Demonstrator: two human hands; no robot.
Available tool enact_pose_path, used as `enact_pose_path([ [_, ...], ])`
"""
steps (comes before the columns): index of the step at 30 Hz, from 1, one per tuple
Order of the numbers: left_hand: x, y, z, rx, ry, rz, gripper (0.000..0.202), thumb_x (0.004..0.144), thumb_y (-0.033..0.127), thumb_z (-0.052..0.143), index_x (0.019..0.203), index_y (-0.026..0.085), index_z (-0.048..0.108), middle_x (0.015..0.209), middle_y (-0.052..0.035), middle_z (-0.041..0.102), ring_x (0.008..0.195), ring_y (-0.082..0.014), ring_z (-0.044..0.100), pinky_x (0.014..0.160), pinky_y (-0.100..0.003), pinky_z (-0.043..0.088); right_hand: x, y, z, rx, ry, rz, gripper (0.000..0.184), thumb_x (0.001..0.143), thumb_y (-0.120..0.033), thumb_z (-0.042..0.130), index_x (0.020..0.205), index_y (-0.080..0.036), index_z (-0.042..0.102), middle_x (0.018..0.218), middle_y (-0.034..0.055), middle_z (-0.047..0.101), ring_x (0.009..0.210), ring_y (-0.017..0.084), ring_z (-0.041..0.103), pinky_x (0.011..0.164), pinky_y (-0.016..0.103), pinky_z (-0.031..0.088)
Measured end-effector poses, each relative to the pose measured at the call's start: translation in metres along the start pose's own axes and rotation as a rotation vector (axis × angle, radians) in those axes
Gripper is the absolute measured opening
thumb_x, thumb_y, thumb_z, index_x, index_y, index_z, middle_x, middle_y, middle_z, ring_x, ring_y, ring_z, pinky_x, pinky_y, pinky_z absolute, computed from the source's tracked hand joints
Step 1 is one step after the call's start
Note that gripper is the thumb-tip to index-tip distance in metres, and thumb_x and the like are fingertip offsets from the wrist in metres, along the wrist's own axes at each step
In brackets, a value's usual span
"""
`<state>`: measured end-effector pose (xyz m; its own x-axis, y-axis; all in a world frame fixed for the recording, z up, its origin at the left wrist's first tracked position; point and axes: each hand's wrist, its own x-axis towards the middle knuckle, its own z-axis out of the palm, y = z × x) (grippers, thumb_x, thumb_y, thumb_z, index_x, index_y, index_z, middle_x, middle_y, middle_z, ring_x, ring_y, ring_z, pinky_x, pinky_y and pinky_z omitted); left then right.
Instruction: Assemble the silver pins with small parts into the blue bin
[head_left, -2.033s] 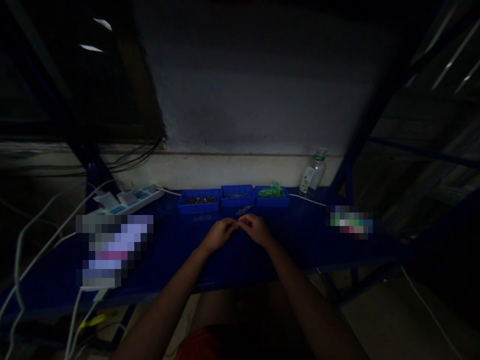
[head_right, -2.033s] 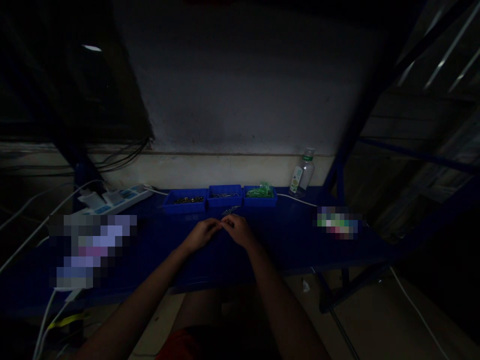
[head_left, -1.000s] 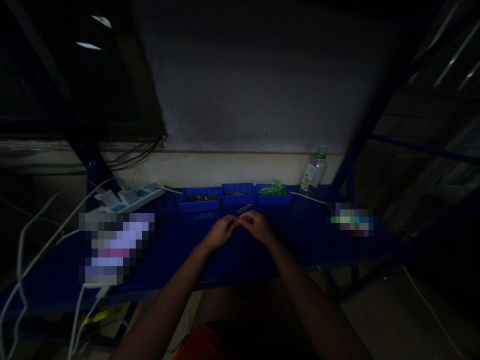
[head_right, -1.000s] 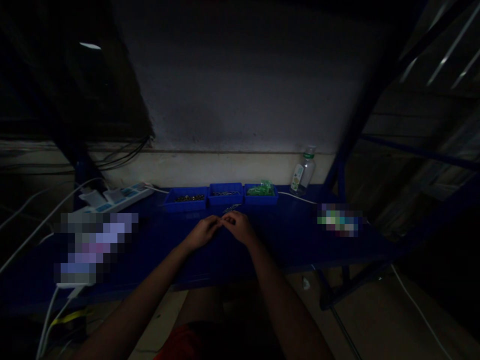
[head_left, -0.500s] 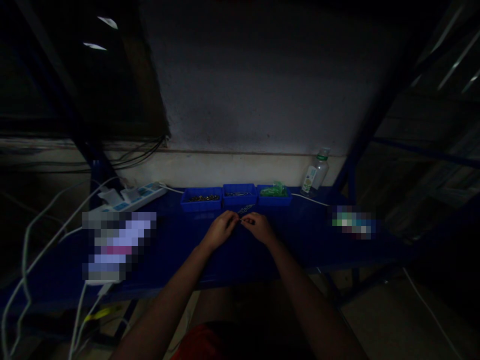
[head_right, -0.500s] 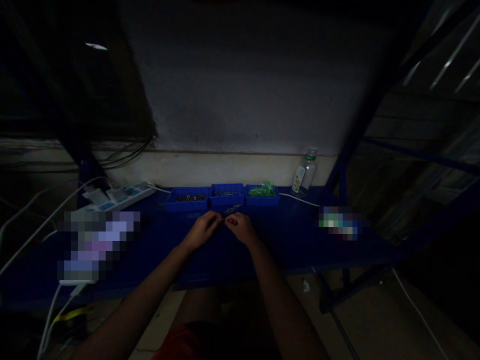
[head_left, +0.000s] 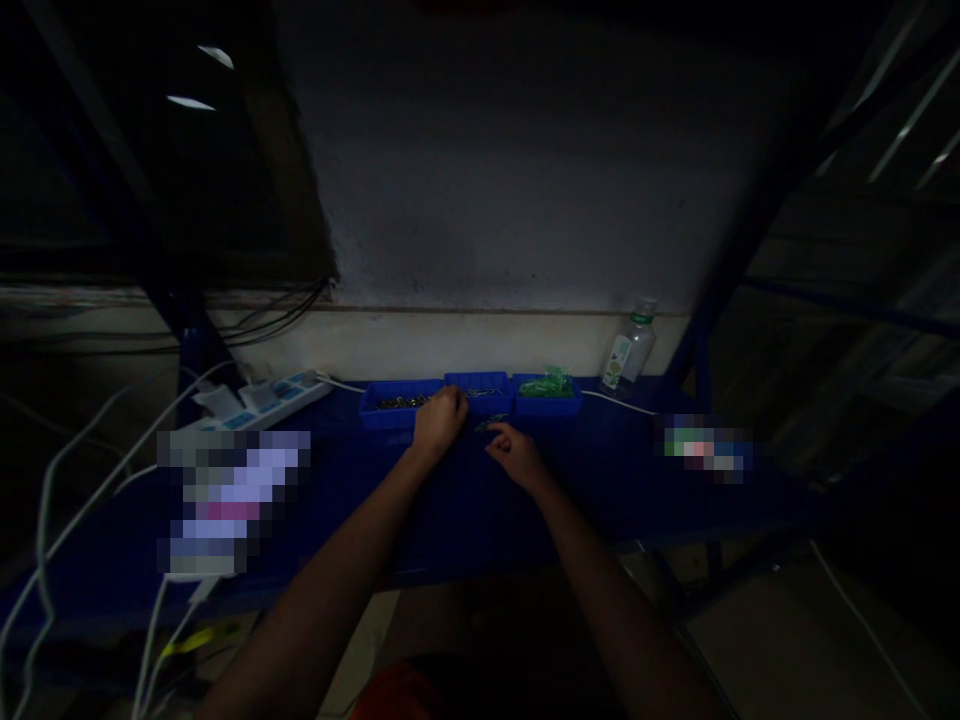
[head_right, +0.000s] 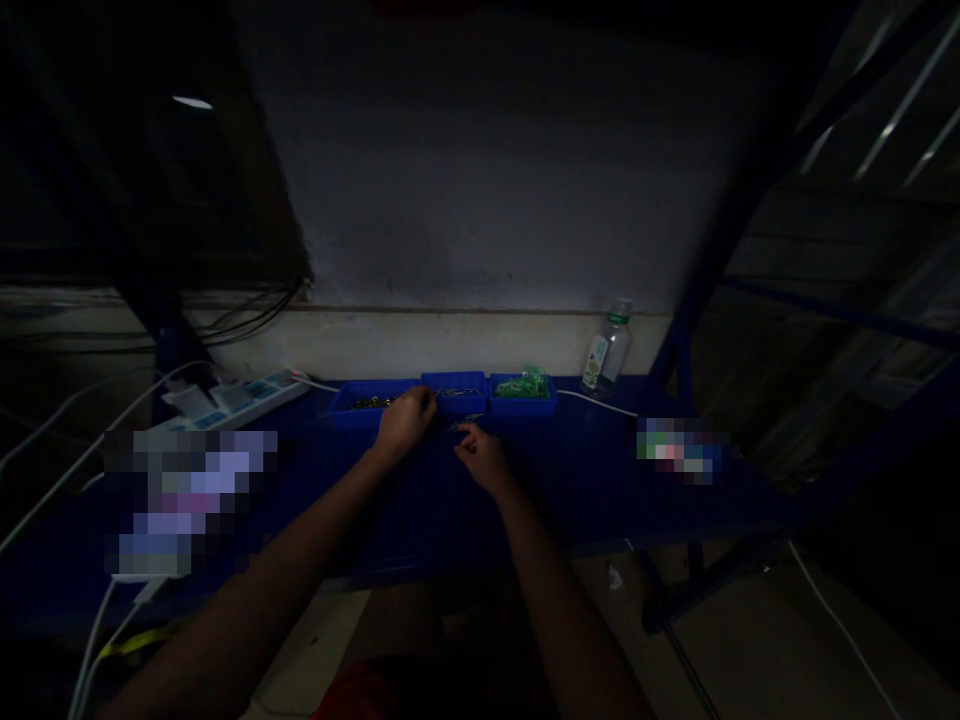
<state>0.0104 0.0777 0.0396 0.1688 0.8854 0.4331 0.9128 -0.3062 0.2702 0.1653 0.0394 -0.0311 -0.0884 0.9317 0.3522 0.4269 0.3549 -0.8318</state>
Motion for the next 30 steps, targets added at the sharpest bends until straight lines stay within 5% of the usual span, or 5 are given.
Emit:
enact_pose_path([
  [5,0.032,0.009,0.006,0.144,-0.044,-0.127,0.031,0.086,0.031,0.034,0.103,0.011,0.05,0.097,-0.016,0.058,0.086,-0.0245,0.058,0.072,-0.032,0.043,-0.001,-0.002,-0.001,-0.027,-0.024,0.0,0.028,0.071,-0.02,0.055,0.099,-0.021,0.055,0.071,-0.0025,0.06,0.064,0.011,0.055,0.06,0.022,0.044],
  [13,-0.007,0.013,0.022,0.106,-0.167,0.094,0.032,0.084,0.036,0.038,0.103,0.015,0.052,0.098,-0.0119,0.059,0.086,-0.0212,0.058,0.074,-0.029,0.042,-0.001,0.0,-0.001,-0.027,-0.035,-0.03,0.026,0.073,-0.021,0.053,0.099,-0.02,0.055,0.071,-0.002,0.06,0.063,0.01,0.056,0.06,0.022,0.043],
  [30,-0.006,-0.002,0.038,0.009,-0.25,-0.033,0.02,0.08,0.025,0.044,0.084,0.016,0.061,0.086,-0.0127,0.064,0.08,-0.0216,0.06,0.068,-0.028,0.044,-0.002,-0.001,-0.001,-0.063,-0.015,-0.027,0.02,0.073,-0.022,0.052,0.092,-0.02,0.058,0.072,-0.0008,0.061,0.065,0.011,0.057,0.061,0.022,0.043],
])
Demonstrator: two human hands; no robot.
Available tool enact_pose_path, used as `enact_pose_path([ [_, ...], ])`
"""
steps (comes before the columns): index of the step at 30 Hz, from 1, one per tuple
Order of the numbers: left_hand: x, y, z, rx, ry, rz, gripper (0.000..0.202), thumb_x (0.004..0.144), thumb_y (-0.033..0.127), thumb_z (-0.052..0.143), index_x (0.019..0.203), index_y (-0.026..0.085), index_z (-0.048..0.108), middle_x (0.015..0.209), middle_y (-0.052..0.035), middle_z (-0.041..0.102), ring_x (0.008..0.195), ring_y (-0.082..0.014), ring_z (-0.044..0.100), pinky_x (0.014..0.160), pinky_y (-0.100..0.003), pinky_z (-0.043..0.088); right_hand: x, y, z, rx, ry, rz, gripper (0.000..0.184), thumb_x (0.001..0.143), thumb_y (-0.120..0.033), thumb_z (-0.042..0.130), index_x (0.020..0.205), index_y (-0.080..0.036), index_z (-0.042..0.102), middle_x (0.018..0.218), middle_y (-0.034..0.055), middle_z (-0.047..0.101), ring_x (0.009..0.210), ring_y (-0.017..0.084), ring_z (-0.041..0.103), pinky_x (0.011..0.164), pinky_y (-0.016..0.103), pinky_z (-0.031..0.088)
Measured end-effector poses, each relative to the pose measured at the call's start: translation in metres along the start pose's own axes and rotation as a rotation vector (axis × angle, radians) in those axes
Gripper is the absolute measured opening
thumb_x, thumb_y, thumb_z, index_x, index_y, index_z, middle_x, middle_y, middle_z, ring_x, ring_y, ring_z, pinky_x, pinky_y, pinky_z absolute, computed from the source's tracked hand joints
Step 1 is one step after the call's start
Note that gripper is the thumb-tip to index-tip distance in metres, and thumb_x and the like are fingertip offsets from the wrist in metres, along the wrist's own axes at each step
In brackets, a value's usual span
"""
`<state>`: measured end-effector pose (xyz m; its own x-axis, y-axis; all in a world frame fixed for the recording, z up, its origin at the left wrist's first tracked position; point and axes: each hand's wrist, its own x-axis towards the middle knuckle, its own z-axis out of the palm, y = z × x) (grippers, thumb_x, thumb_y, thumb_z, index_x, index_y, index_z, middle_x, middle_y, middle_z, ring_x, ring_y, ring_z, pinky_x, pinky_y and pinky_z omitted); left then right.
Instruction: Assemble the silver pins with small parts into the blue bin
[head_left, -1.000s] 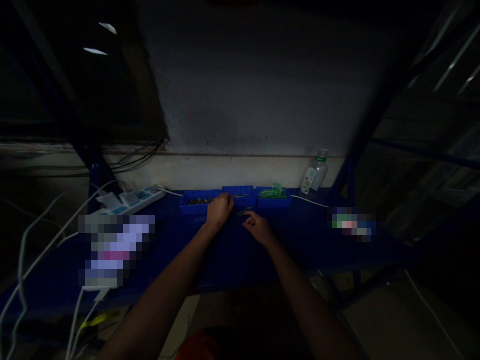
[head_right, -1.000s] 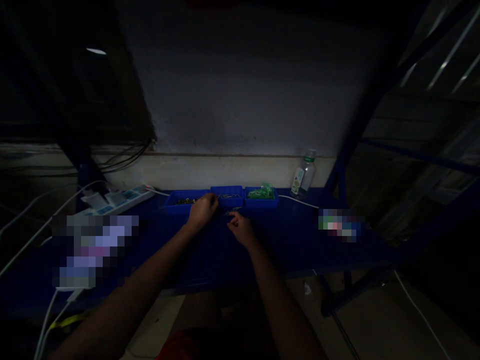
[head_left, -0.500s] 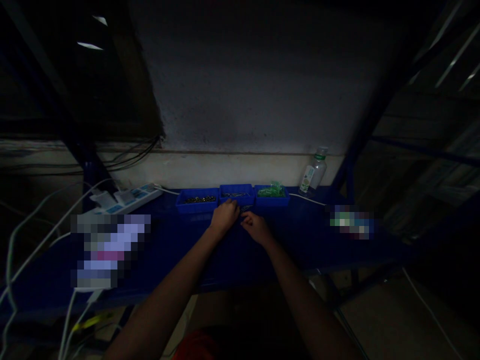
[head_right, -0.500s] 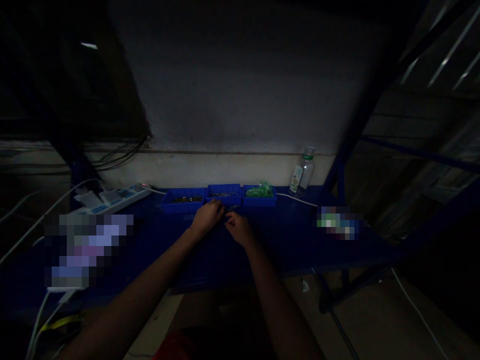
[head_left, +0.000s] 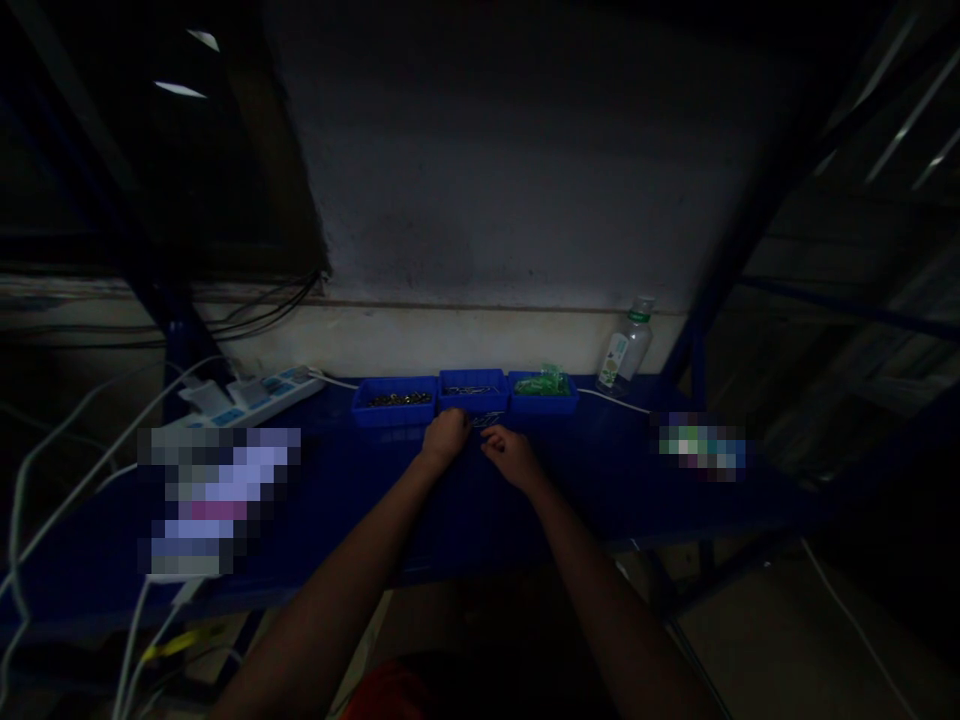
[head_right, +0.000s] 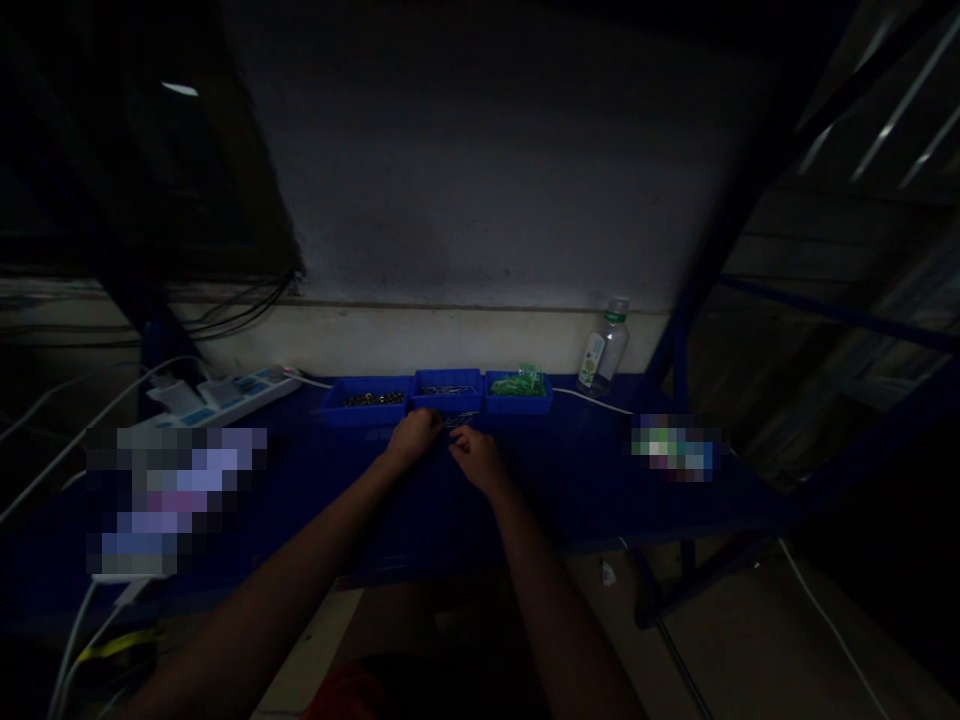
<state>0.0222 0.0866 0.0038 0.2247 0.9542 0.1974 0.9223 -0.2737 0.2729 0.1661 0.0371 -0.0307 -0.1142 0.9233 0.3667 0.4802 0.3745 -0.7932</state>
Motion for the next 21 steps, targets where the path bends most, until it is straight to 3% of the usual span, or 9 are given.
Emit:
enact_pose_path([
  [4,-0.004,-0.013,-0.008,-0.107,0.061,0.003,0.022,0.08,0.031,0.045,0.084,0.017,0.061,0.082,-0.01,0.065,0.078,-0.0199,0.06,0.068,-0.027,0.042,0.0,-0.001,0.0,0.019,-0.013,0.002,0.019,0.075,-0.022,0.05,0.093,-0.019,0.057,0.072,-0.0004,0.061,0.064,0.011,0.057,0.06,0.022,0.043],
  [9,-0.022,-0.029,-0.013,-0.425,0.073,0.068,0.027,0.076,0.038,0.048,0.082,0.016,0.063,0.077,-0.0045,0.065,0.071,-0.0162,0.059,0.063,-0.023,0.041,0.001,-0.002,0.0,0.008,0.006,0.031,0.019,0.075,-0.026,0.051,0.093,-0.019,0.057,0.074,0.0,0.061,0.065,0.011,0.057,0.062,0.022,0.044],
  [14,-0.047,-0.024,-0.003,-0.593,0.008,0.125,0.03,0.074,0.041,0.049,0.081,0.016,0.063,0.074,-0.0017,0.066,0.066,-0.0149,0.059,0.059,-0.022,0.041,-0.001,-0.001,0.002,0.015,-0.024,0.011,0.023,0.075,-0.029,0.054,0.097,-0.02,0.056,0.079,0.0003,0.063,0.069,0.011,0.058,0.065,0.023,0.045],
  [21,-0.051,-0.02,-0.005,-0.636,0.014,0.2,0.026,0.075,0.038,0.051,0.082,0.017,0.063,0.078,-0.0018,0.066,0.071,-0.0147,0.059,0.064,-0.022,0.042,-0.003,-0.005,0.0,-0.035,-0.067,-0.047,0.015,0.078,-0.026,0.052,0.089,-0.02,0.06,0.083,0.0018,0.065,0.076,0.013,0.06,0.07,0.024,0.045],
])
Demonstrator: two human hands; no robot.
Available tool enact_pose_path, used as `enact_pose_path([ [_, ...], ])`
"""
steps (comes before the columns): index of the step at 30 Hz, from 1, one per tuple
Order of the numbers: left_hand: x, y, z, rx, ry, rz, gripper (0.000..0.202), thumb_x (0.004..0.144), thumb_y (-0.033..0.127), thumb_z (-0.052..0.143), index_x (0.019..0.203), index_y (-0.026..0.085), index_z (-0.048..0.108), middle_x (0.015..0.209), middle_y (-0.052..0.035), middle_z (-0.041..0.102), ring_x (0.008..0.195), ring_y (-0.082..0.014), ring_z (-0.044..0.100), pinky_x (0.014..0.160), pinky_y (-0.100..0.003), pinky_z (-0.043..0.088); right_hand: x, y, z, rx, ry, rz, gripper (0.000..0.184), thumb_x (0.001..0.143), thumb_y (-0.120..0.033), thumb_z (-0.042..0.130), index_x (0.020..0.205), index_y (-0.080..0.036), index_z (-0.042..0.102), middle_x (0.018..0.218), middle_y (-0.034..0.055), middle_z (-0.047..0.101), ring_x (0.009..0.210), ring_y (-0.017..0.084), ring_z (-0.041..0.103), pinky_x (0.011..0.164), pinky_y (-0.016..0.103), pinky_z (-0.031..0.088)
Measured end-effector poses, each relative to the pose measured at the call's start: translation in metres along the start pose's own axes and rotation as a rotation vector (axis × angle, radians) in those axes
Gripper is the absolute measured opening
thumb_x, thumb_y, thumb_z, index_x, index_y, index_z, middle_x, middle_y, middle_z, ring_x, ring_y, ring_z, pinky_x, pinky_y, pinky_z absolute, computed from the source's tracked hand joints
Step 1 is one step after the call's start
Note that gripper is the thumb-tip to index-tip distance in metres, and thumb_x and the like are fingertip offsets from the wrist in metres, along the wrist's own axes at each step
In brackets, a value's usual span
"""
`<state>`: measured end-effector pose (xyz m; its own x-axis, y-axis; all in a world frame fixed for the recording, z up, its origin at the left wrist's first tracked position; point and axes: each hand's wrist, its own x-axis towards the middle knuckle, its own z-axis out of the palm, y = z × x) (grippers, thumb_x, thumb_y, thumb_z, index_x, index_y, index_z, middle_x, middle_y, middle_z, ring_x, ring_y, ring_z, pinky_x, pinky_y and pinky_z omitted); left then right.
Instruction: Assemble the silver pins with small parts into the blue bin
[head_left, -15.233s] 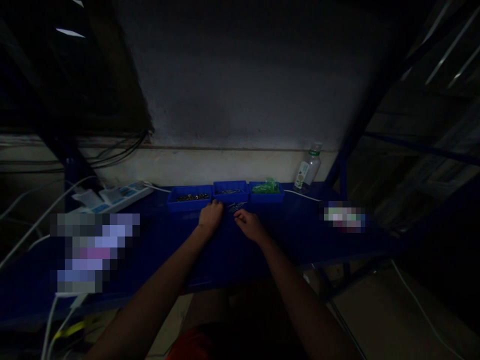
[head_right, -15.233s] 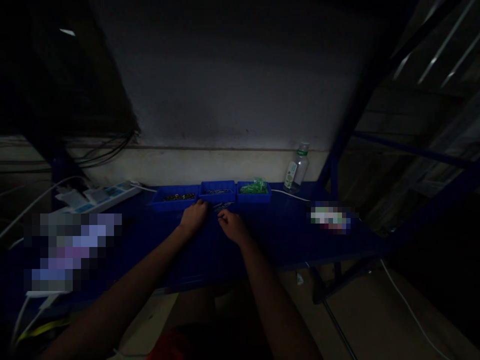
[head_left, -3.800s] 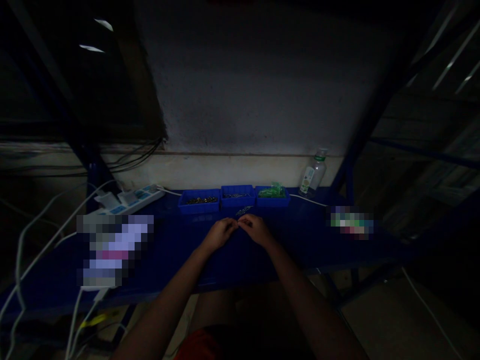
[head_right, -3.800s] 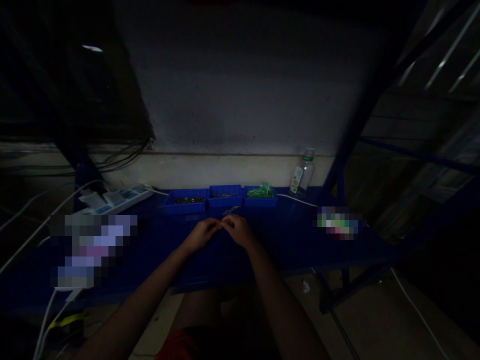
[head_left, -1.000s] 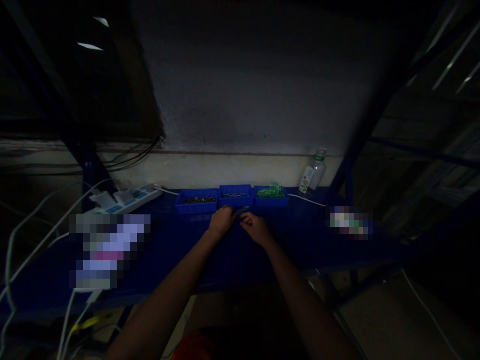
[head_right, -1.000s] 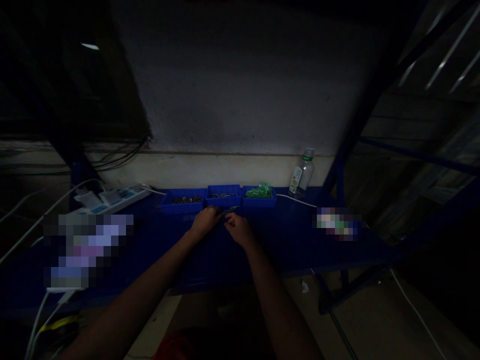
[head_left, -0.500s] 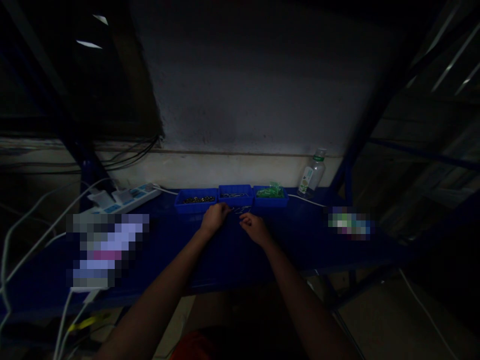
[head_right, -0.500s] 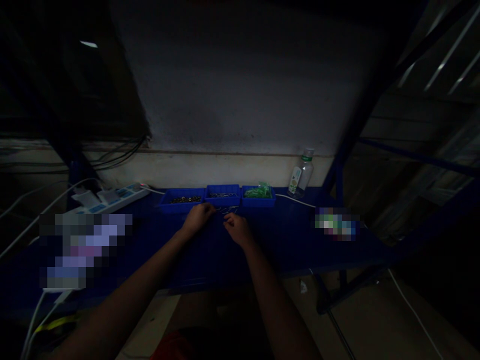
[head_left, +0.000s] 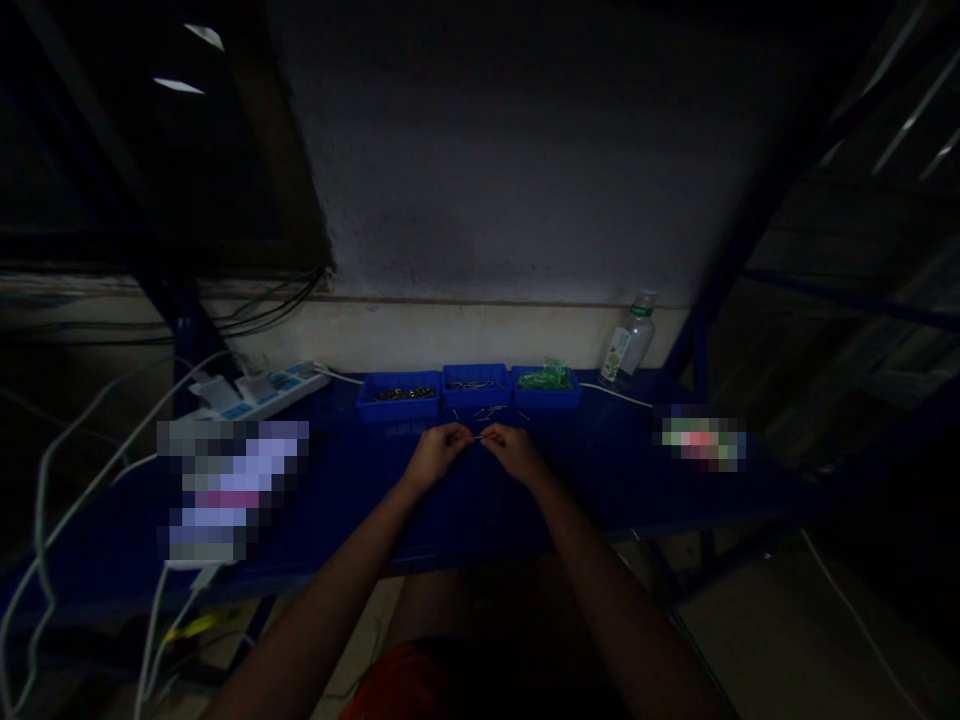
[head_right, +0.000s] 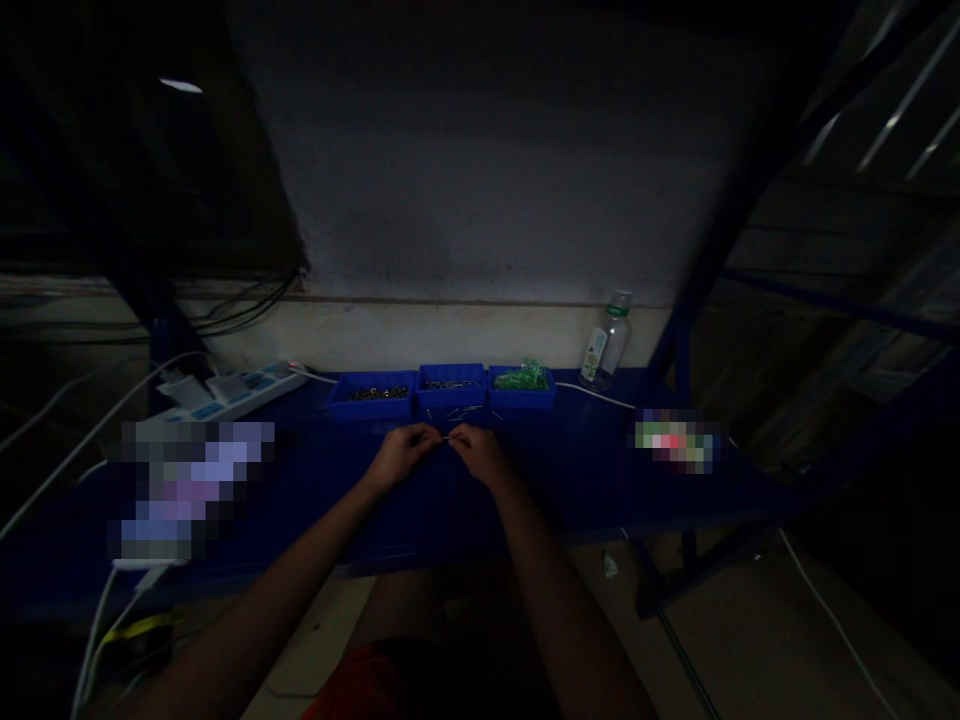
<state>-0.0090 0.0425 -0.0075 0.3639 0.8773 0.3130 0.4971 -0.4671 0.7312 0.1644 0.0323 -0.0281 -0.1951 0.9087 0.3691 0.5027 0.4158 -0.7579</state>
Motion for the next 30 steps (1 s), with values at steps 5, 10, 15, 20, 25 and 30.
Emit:
enact_pose_path([
  [5,0.0,-0.002,0.0,0.038,0.0,0.027,0.026,0.075,0.037,0.051,0.084,0.016,0.063,0.079,-0.0022,0.065,0.07,-0.0141,0.058,0.064,-0.022,0.041,-0.001,-0.005,-0.001,-0.028,-0.025,-0.048,0.015,0.079,-0.028,0.052,0.086,-0.019,0.061,0.081,0.0015,0.065,0.073,0.012,0.059,0.067,0.023,0.043],
  [10,0.001,-0.004,0.0,0.009,0.0,0.021,0.032,0.072,0.036,0.055,0.095,0.015,0.061,0.079,-0.0025,0.066,0.066,-0.0132,0.056,0.061,-0.022,0.041,0.0,-0.004,-0.002,-0.056,0.006,-0.059,0.015,0.08,-0.027,0.049,0.083,-0.019,0.061,0.081,0.0013,0.064,0.074,0.012,0.058,0.069,0.023,0.042],
  [15,0.0,-0.004,-0.003,0.086,-0.022,-0.009,0.028,0.077,0.038,0.047,0.086,0.016,0.063,0.08,-0.0032,0.066,0.07,-0.0143,0.058,0.063,-0.022,0.041,0.001,-0.001,-0.001,-0.005,0.038,-0.052,0.016,0.081,-0.027,0.047,0.087,-0.019,0.06,0.083,0.0013,0.064,0.075,0.012,0.058,0.07,0.023,0.043],
  [20,-0.004,-0.01,-0.014,0.45,0.066,-0.13,0.025,0.077,0.037,0.045,0.074,0.018,0.062,0.071,-0.0042,0.063,0.065,-0.0162,0.057,0.06,-0.024,0.037,0.002,0.002,0.001,-0.021,0.058,-0.015,0.014,0.08,-0.025,0.048,0.086,-0.019,0.06,0.082,0.0013,0.064,0.074,0.013,0.058,0.07,0.024,0.044],
  [25,-0.005,-0.01,-0.017,0.591,0.091,-0.048,0.02,0.076,0.03,0.047,0.076,0.018,0.062,0.081,-0.0067,0.062,0.08,-0.0188,0.054,0.072,-0.027,0.038,0.001,0.001,0.0,-0.046,0.039,-0.019,0.014,0.08,-0.023,0.048,0.085,-0.02,0.06,0.081,0.0012,0.064,0.074,0.013,0.058,0.07,0.024,0.044],
  [30,-0.004,-0.007,-0.015,0.506,0.047,0.014,0.021,0.076,0.028,0.047,0.084,0.019,0.064,0.086,-0.0058,0.062,0.086,-0.0189,0.052,0.078,-0.028,0.039,0.0,-0.002,-0.001,-0.057,0.032,-0.006,0.014,0.08,-0.024,0.047,0.085,-0.02,0.059,0.082,0.0012,0.064,0.075,0.013,0.058,0.07,0.024,0.043],
])
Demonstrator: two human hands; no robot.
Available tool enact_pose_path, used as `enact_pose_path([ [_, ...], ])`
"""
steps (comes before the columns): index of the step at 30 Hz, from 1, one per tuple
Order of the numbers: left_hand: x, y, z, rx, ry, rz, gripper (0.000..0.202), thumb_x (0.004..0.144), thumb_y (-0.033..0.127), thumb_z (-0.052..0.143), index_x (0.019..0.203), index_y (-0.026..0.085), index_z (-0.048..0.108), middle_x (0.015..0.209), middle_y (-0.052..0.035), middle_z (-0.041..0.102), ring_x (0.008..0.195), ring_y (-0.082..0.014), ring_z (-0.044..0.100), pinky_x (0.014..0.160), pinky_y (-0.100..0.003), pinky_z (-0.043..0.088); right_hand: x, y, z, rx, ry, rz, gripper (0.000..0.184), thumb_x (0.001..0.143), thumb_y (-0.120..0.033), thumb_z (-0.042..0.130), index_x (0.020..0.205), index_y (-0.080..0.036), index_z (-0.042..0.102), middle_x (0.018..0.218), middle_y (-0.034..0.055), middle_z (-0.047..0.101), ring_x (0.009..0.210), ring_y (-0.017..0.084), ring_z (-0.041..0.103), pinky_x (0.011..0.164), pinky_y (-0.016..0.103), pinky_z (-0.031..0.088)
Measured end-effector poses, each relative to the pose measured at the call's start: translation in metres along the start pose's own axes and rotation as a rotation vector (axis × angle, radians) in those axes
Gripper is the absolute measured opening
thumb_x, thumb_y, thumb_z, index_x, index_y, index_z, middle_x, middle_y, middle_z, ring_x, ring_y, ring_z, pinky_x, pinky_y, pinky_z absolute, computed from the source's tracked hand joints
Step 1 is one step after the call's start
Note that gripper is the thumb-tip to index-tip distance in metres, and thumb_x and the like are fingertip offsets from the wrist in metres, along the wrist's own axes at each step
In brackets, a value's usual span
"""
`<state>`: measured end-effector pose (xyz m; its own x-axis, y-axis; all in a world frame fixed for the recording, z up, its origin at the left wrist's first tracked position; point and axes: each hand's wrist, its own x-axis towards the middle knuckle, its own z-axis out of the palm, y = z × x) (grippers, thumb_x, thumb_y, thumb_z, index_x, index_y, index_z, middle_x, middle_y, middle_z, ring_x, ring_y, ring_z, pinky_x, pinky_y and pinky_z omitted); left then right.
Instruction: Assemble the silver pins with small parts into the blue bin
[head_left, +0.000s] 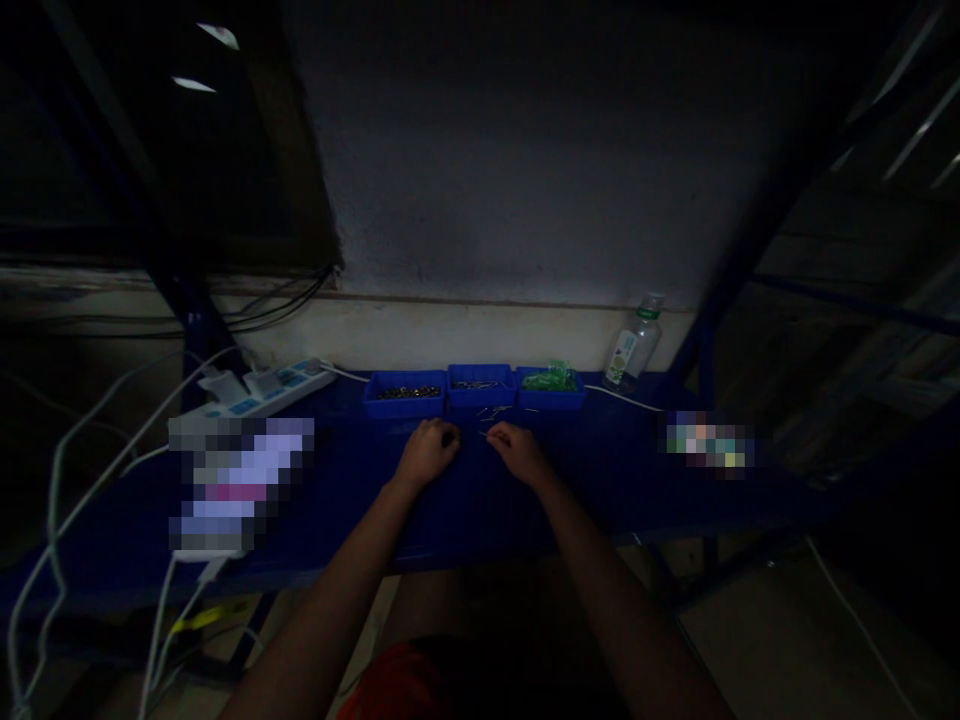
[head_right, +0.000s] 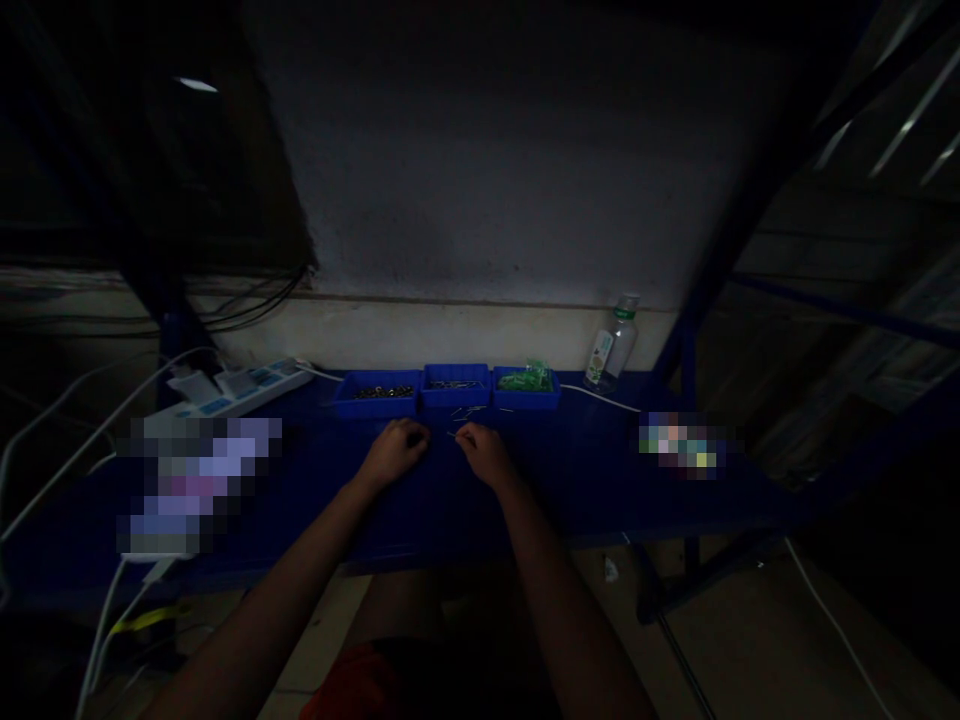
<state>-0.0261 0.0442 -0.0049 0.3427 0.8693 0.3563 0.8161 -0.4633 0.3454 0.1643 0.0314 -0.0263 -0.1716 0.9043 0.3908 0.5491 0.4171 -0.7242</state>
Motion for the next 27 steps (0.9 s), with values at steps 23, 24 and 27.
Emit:
enact_pose_path([
  [23,0.0,0.027,0.003,-0.595,0.023,0.086,0.026,0.075,0.036,0.054,0.084,0.015,0.066,0.082,-0.0051,0.065,0.077,-0.0153,0.058,0.071,-0.025,0.043,-0.001,-0.005,-0.001,0.228,-0.134,-0.029,0.018,0.08,-0.024,0.044,0.089,-0.016,0.058,0.082,-0.0002,0.063,0.075,0.011,0.057,0.07,0.022,0.041],
  [24,0.0,0.028,0.003,-0.59,0.025,0.096,0.026,0.075,0.036,0.054,0.084,0.015,0.066,0.081,-0.005,0.065,0.077,-0.0151,0.057,0.07,-0.025,0.042,-0.002,-0.006,-0.002,0.227,-0.135,-0.029,0.018,0.079,-0.024,0.044,0.088,-0.016,0.058,0.081,-0.0001,0.063,0.074,0.011,0.057,0.069,0.021,0.041],
  [27,0.0,0.028,0.001,-0.582,0.036,0.09,0.027,0.075,0.038,0.054,0.084,0.016,0.066,0.081,-0.005,0.064,0.076,-0.0149,0.056,0.069,-0.025,0.042,-0.001,-0.008,-0.003,0.219,-0.138,-0.024,0.017,0.079,-0.024,0.045,0.086,-0.017,0.059,0.081,-0.0002,0.063,0.075,0.011,0.057,0.069,0.022,0.041],
])
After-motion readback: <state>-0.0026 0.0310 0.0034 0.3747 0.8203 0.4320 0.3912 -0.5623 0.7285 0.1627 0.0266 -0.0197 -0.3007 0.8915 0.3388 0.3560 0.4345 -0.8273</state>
